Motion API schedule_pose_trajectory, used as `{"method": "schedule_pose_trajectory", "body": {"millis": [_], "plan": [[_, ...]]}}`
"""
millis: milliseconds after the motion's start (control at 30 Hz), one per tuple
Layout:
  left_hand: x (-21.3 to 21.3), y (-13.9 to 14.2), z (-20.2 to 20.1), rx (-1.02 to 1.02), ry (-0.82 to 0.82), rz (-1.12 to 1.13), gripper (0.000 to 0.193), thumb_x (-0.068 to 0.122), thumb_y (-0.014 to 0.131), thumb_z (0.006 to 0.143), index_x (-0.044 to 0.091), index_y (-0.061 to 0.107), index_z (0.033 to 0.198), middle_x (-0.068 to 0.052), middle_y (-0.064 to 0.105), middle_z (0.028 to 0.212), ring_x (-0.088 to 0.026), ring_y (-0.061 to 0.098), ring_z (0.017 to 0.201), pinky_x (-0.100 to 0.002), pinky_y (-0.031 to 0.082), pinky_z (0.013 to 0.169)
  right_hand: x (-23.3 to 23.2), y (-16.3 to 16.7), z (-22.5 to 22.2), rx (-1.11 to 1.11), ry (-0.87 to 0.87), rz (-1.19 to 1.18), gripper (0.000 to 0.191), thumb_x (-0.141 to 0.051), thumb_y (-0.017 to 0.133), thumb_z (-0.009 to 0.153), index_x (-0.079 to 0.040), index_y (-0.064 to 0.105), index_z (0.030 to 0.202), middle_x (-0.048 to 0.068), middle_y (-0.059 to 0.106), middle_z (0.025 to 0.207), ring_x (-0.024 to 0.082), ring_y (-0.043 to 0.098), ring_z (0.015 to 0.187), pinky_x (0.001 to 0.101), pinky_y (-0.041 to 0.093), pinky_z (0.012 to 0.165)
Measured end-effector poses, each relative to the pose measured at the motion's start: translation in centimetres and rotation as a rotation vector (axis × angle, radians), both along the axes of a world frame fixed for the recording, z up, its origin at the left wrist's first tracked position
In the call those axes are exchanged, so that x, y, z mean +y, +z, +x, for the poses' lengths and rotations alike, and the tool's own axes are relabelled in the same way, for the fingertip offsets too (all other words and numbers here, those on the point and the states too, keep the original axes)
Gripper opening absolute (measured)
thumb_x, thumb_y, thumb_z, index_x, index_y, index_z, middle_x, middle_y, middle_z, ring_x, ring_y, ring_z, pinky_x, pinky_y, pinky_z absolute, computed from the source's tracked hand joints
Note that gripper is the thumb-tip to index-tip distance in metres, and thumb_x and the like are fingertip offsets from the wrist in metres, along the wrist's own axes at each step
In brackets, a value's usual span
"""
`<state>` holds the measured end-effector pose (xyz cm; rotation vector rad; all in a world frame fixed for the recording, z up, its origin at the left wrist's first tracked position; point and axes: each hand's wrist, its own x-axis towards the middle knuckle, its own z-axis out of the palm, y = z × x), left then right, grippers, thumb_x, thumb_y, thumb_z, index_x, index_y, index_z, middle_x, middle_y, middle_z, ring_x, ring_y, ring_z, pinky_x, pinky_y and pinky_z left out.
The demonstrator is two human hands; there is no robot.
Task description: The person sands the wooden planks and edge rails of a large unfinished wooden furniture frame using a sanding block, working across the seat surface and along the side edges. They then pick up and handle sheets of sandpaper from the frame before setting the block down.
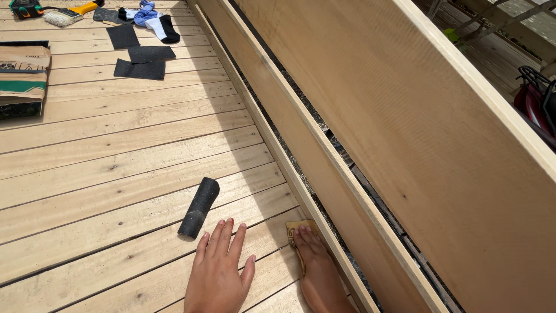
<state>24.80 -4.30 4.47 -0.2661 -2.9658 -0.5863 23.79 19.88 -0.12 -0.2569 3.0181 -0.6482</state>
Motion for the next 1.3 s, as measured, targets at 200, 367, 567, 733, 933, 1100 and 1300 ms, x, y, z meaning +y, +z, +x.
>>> {"method": "schedule_pose_trajectory", "body": {"millis": [200, 367, 567, 733, 933, 1100, 1300], "plan": [[-0.2, -2.0, -0.5, 0.102, -0.014, 0.044, 0.071, 0.043, 0.054, 0.089, 0.011, 0.043, 0.151, -0.020, 0.041, 0.154, -0.032, 0.029, 0.149, -0.055, 0.019, 0.119, -6.4, 0.9, -12.6, 0.198, 0.097, -0.061, 0.057, 0.010, 0.040, 0.090, 0.000, 0.053, 0.144, 0.018, 0.047, 0.155, 0.029, 0.036, 0.150, 0.0401, 0.021, 0.125], [-0.2, -2.7, -0.5, 0.208, -0.015, 0.074, 0.068, 0.043, 0.054, 0.089, 0.009, 0.046, 0.148, -0.021, 0.042, 0.154, -0.033, 0.032, 0.148, -0.054, 0.020, 0.117, -9.3, 1.0, -19.9, 0.232, 0.123, -0.041, 0.051, 0.005, 0.042, 0.094, -0.002, 0.055, 0.143, 0.016, 0.049, 0.154, 0.027, 0.039, 0.150, 0.0380, 0.024, 0.126], [-0.1, -1.2, 0.0, 0.136, -0.003, 0.057, 0.067, 0.042, 0.051, 0.092, 0.010, 0.044, 0.150, -0.020, 0.040, 0.156, -0.031, 0.028, 0.150, -0.049, 0.017, 0.117, -4.4, 1.8, -9.1, 0.009, 0.044, -0.092, 0.054, 0.005, 0.037, 0.096, -0.005, 0.051, 0.147, 0.014, 0.042, 0.158, 0.026, 0.031, 0.151, 0.0368, 0.023, 0.123], [0.0, 0.2, 0.1, -0.001, -0.005, -0.002, 0.068, 0.044, 0.045, 0.094, 0.012, 0.038, 0.154, -0.018, 0.034, 0.160, -0.030, 0.022, 0.152, -0.052, 0.014, 0.121, 2.4, -0.1, 2.6, -0.074, 0.099, -0.013, 0.065, -0.008, 0.057, 0.090, -0.004, 0.044, 0.153, 0.017, 0.035, 0.164, 0.030, 0.023, 0.150, 0.0420, 0.018, 0.121], [0.0, 0.5, 0.1, -0.065, -0.019, -0.022, 0.069, 0.045, 0.044, 0.095, 0.012, 0.035, 0.155, -0.018, 0.031, 0.161, -0.030, 0.019, 0.153, -0.051, 0.012, 0.122, -0.5, 1.0, -1.4, -0.026, 0.033, 0.017, 0.061, 0.008, 0.038, 0.091, -0.005, 0.046, 0.150, 0.013, 0.040, 0.160, 0.027, 0.026, 0.153, 0.0410, 0.017, 0.125], [-0.1, 0.4, 0.1, 0.018, -0.014, -0.002, 0.069, 0.044, 0.046, 0.093, 0.012, 0.037, 0.154, -0.018, 0.034, 0.160, -0.030, 0.023, 0.152, -0.050, 0.014, 0.121, -6.3, 2.5, -11.5, 0.177, 0.096, -0.026, 0.048, 0.002, 0.038, 0.099, -0.003, 0.052, 0.146, 0.016, 0.046, 0.156, 0.027, 0.034, 0.152, 0.0387, 0.022, 0.127], [0.0, 1.0, 0.4, -0.033, -0.003, -0.054, 0.070, 0.046, 0.044, 0.095, 0.013, 0.035, 0.155, -0.016, 0.032, 0.161, -0.029, 0.021, 0.153, -0.046, 0.013, 0.118, -1.8, 1.6, -3.6, 0.013, 0.051, -0.018, 0.059, 0.006, 0.038, 0.093, -0.007, 0.048, 0.149, 0.013, 0.041, 0.159, 0.026, 0.030, 0.152, 0.0393, 0.021, 0.125]]}}
